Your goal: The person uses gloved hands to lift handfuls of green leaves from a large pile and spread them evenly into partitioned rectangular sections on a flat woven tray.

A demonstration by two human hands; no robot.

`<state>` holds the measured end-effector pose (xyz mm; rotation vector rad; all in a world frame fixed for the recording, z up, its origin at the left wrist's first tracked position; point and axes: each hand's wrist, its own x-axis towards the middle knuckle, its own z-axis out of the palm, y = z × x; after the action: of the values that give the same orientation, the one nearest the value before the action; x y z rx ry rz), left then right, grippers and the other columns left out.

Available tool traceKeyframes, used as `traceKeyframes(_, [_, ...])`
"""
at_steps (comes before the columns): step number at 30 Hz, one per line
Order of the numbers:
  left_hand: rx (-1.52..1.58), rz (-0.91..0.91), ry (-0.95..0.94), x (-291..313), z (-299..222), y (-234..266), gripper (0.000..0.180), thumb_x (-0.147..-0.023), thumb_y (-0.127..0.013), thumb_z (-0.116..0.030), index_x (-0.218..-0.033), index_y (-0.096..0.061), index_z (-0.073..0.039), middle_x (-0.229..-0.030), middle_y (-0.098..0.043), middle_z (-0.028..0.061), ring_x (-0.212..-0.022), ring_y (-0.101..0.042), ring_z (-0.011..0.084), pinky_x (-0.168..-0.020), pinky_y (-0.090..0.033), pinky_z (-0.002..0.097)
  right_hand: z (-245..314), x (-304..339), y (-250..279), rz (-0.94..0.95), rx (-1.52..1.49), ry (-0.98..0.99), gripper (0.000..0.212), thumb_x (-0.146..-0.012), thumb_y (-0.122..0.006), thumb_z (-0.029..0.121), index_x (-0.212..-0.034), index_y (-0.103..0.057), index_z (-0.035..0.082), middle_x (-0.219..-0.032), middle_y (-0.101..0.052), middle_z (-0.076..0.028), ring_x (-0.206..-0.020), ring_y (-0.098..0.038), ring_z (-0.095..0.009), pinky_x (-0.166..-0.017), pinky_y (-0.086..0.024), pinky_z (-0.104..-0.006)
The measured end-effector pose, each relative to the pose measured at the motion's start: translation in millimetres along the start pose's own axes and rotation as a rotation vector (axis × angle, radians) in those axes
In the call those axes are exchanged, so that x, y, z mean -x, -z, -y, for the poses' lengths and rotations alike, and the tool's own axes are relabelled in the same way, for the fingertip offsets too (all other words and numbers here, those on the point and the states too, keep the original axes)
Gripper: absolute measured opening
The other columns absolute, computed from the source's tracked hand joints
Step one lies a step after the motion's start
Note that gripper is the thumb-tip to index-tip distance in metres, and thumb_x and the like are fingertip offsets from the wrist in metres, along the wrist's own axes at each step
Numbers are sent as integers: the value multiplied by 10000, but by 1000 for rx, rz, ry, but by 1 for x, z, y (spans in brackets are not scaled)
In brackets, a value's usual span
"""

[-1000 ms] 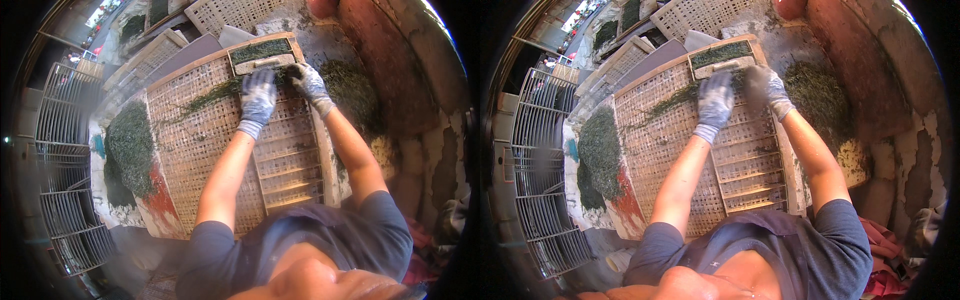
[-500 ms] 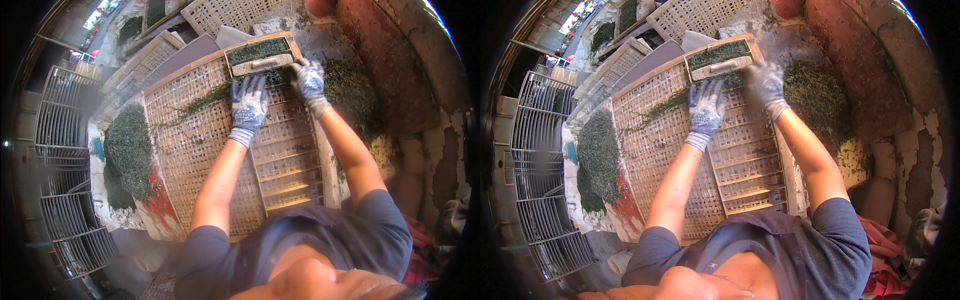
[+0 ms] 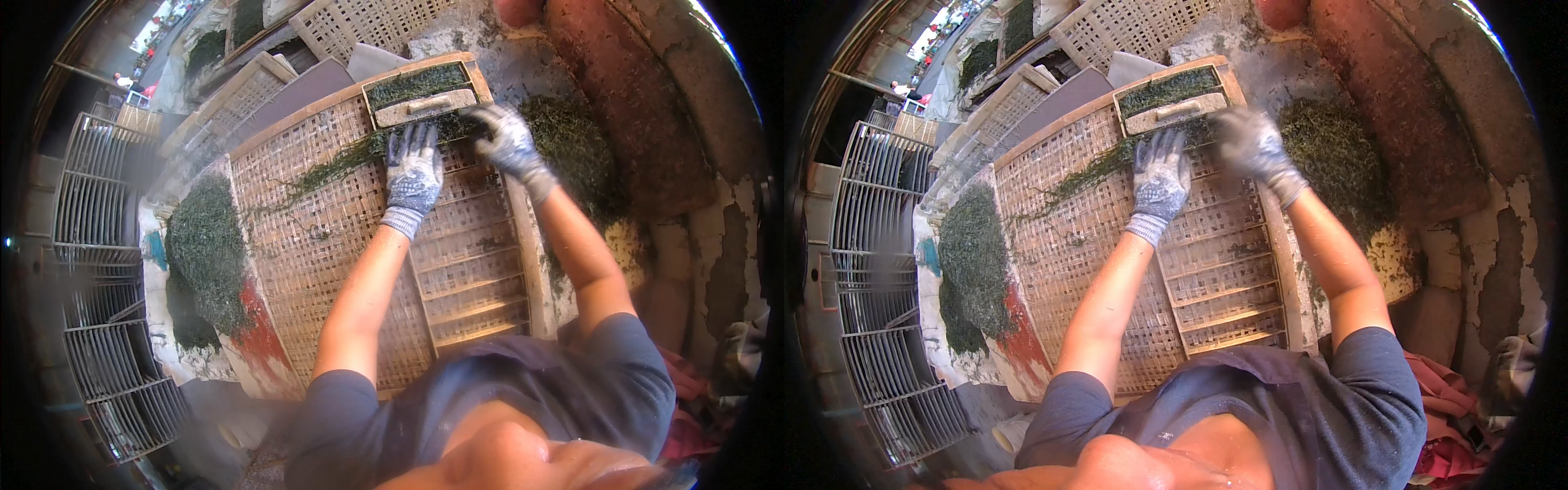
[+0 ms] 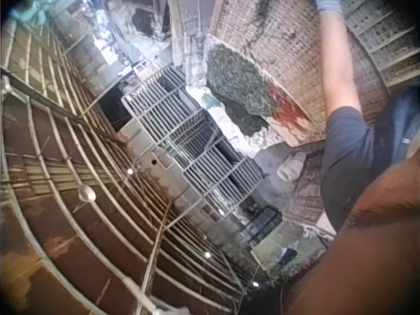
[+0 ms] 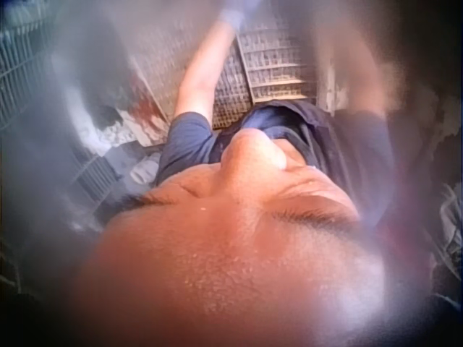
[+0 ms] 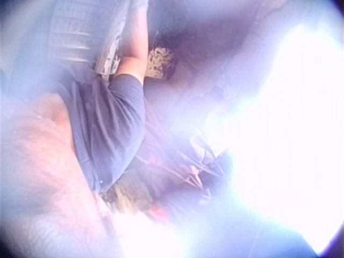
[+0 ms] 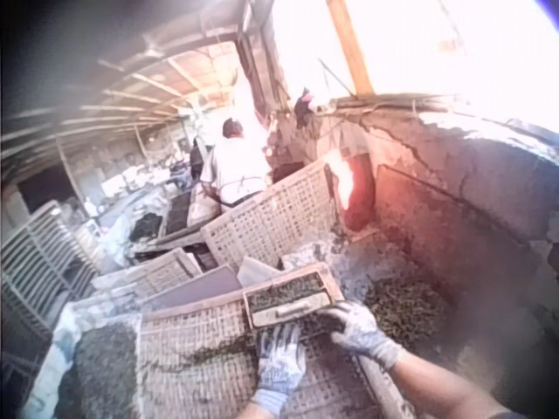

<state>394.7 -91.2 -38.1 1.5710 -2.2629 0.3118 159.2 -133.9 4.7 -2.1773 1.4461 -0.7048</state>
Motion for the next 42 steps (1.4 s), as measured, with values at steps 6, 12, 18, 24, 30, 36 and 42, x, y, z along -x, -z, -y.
traceKeyframes(6, [82, 118, -141, -51, -51, -42, 600, -991, -540, -244, -1546, -491, -21, -1635, -461, 174, -1552, -373, 327, -1324, -190, 460, -49, -29, 8, 98, 242, -157, 743, -777, -747, 232, -1489, -555, 135, -1675, -382, -168, -1541, -356, -406, -1268, -344, -450])
traceKeyframes(12, [202, 181, -93, -59, -65, -58, 460, -960, -579, -226, -1372, -652, -34, -1544, -563, 166, -1451, -498, 323, -1246, -325, 482, -26, -27, 29, 183, 297, -86, 437, -796, -770, 217, -1200, -693, 70, -1400, -622, -225, -1304, -591, -416, -1097, -495, -478])
traceKeyframes(18, [103, 452, -45, -60, -61, -65, 475, -1091, -401, -335, -1438, -594, -73, -1512, -563, 171, -1425, -512, 304, -1178, -413, 464, 95, -61, -27, 214, 282, 85, 228, -895, -685, 101, -1100, -722, 9, -1085, -748, -259, -1013, -757, -372, -887, -609, -470])
traceKeyframes(24, [253, 375, 16, -66, -74, -34, 505, -957, -597, -297, -1420, -610, -95, -1435, -622, 167, -1315, -593, 348, -1106, -461, 536, 197, -51, -64, 451, 509, 617, 357, -997, -648, 221, -1343, -683, 139, -1215, -751, -137, -1075, -746, -306, -928, -614, -438])
traceKeyframes(30, [363, -92, -75, -50, -64, -71, 273, -993, -580, -166, -1197, -689, -22, -1162, -738, 197, -983, -717, 370, -913, -560, 498, 94, -35, 32, 66, -651, -283, 419, -997, -632, 275, -1338, -692, 39, -1115, -779, -150, -947, -748, -240, -913, -593, -380])
traceKeyframes(36, [267, 212, -235, -52, -25, 9, 332, -928, -702, -312, -1157, -730, -74, -1126, -749, 190, -1038, -726, 333, -930, -587, 445, -42, -34, -44, -78, -964, -169, 384, -1037, -623, 194, -1363, -665, -3, -1293, -730, -101, -1170, -656, -155, -1065, -493, -316])
traceKeyframes(42, [1908, -214, 1056, -9, 80, 74, 714, -1120, -280, -560, -1389, -577, 31, -1341, -670, 256, -1203, -687, 339, -1040, -582, 473, -37, -33, -43, -29, -907, -138, 373, -1035, -620, 204, -1341, -679, -1, -1276, -734, -95, -1166, -653, -157, -1058, -494, -312])
